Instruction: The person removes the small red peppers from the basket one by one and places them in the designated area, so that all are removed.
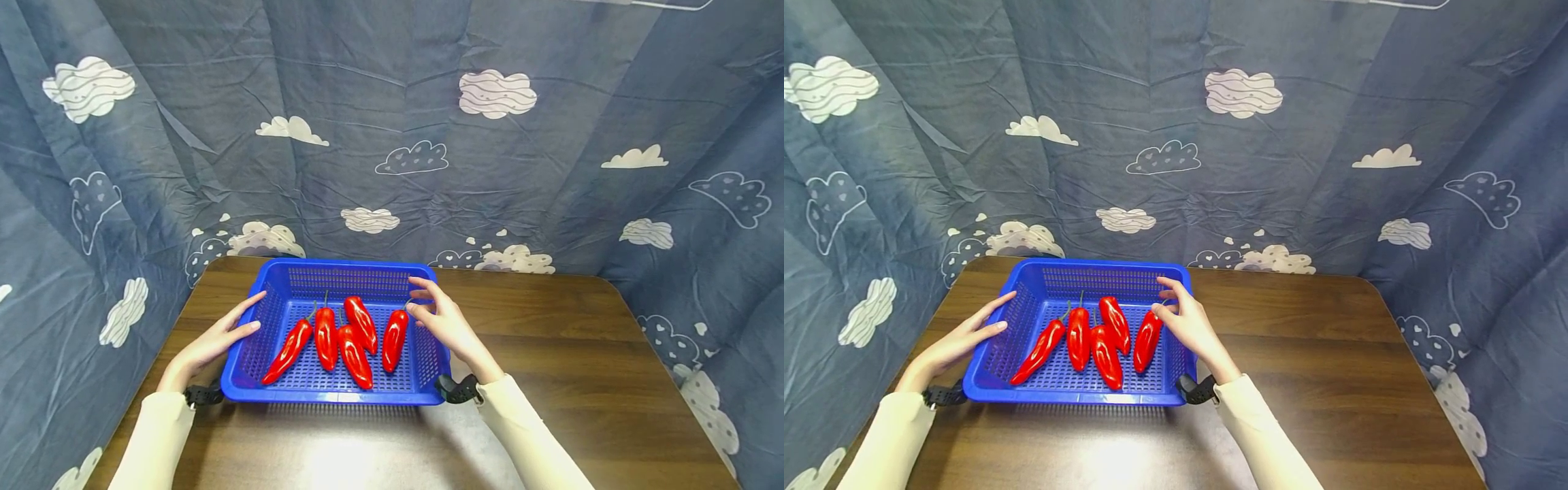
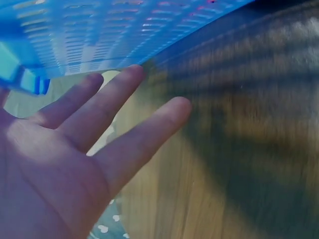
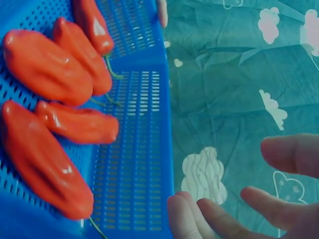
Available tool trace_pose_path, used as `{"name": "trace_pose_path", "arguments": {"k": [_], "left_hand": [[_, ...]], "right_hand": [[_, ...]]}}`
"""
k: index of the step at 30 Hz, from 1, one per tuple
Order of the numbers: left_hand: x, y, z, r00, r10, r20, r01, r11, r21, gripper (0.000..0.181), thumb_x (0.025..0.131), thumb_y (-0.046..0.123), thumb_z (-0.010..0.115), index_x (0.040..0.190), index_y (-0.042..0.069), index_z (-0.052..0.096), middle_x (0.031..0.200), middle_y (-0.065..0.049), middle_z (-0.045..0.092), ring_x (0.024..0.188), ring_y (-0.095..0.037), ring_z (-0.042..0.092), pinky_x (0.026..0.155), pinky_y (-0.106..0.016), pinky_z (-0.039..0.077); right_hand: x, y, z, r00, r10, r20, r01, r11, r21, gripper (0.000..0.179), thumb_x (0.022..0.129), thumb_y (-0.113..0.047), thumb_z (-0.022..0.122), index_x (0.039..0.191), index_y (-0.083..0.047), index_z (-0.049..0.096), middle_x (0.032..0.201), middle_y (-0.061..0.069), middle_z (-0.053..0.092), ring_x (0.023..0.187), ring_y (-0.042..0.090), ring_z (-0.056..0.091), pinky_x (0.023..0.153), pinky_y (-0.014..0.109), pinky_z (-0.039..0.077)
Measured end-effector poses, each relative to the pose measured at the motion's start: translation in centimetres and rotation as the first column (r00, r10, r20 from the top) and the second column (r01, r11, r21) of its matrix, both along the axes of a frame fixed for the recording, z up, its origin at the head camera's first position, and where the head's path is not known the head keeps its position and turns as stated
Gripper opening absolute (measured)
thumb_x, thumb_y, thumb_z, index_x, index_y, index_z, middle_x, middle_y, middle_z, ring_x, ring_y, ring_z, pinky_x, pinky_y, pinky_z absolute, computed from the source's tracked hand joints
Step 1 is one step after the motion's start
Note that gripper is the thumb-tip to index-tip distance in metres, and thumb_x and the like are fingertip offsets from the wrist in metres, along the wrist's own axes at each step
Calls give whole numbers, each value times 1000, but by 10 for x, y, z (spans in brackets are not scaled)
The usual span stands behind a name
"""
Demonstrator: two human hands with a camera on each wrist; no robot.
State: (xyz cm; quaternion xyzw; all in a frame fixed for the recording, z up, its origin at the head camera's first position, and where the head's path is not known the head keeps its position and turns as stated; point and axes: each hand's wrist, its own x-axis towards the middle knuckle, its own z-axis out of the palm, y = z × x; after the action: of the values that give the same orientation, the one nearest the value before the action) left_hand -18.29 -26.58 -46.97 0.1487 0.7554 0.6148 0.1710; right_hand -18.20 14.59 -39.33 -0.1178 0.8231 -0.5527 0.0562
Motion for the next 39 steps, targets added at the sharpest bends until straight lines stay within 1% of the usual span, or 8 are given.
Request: {"name": "trace_pose_path", "arguments": {"k": [6, 15, 17, 19, 23, 26, 29, 39], "left_hand": [[-4, 5, -5, 998, 28, 49, -31, 998, 55, 63, 100, 14, 48, 153, 16, 15, 152, -25, 11, 122, -49, 38, 85, -42, 49], [-3, 10, -9, 992, 21, 125, -46, 979, 200, 64, 97, 4, 47, 151, 21, 18, 147, -28, 13, 115, -42, 45, 84, -45, 49], [-3, 10, -9, 991, 23, 131, -50, 977, 208, 64, 96, 4, 47, 151, 21, 19, 147, -28, 13, 115, -42, 45, 84, -45, 49], [-3, 10, -10, 991, 29, 133, -56, 977, 208, 63, 97, 4, 46, 151, 21, 19, 147, -27, 13, 115, -43, 45, 84, -45, 50], [-3, 11, -10, 990, 37, 133, -66, 974, 219, 63, 96, 3, 45, 151, 22, 20, 148, -26, 13, 117, -42, 43, 84, -44, 49], [-2, 12, -10, 990, 41, 136, -72, 970, 233, 63, 96, 3, 45, 150, 23, 21, 148, -26, 13, 116, -41, 44, 84, -45, 49], [-2, 12, -11, 989, 43, 143, -77, 967, 242, 62, 96, 3, 45, 150, 23, 22, 147, -26, 14, 114, -41, 46, 84, -46, 49], [0, 11, -12, 986, 43, 161, -83, 965, 249, 63, 96, 4, 46, 150, 24, 21, 148, -27, 12, 116, -43, 45, 84, -48, 50]], "right_hand": [[-4, -5, -3, 998, -7, 60, 10, 999, -52, 51, 93, -6, 57, 140, -1, 40, 128, 29, 50, 104, 40, 59, 78, 42, 53], [-9, -10, -11, 992, -9, 129, 22, 995, -101, 51, 94, -5, 53, 142, 1, 37, 132, 33, 42, 114, 47, 51, 82, 48, 51], [-10, -10, -13, 991, -5, 136, 19, 994, -104, 50, 94, -6, 53, 141, 1, 38, 133, 33, 42, 115, 47, 50, 82, 48, 51], [-7, -13, -6, 990, -3, 143, 17, 995, -95, 50, 94, -5, 53, 141, 2, 38, 132, 34, 42, 115, 47, 50, 82, 48, 51], [-7, -16, -7, 986, -6, 166, 22, 995, -94, 50, 94, -6, 53, 141, 1, 38, 131, 33, 43, 114, 47, 50, 83, 50, 50], [-12, -17, -19, 984, -7, 179, 27, 994, -107, 50, 93, -7, 53, 141, 0, 38, 131, 33, 43, 113, 47, 50, 85, 54, 47], [-14, -18, -24, 982, -7, 190, 28, 994, -105, 50, 93, -7, 52, 140, 2, 37, 129, 33, 42, 112, 49, 51, 86, 58, 46], [-20, -24, -31, 964, 18, 264, 0, 998, -67, 52, 93, -8, 51, 141, 2, 34, 114, 25, 51, 107, 49, 54, 82, 57, 48]]}}
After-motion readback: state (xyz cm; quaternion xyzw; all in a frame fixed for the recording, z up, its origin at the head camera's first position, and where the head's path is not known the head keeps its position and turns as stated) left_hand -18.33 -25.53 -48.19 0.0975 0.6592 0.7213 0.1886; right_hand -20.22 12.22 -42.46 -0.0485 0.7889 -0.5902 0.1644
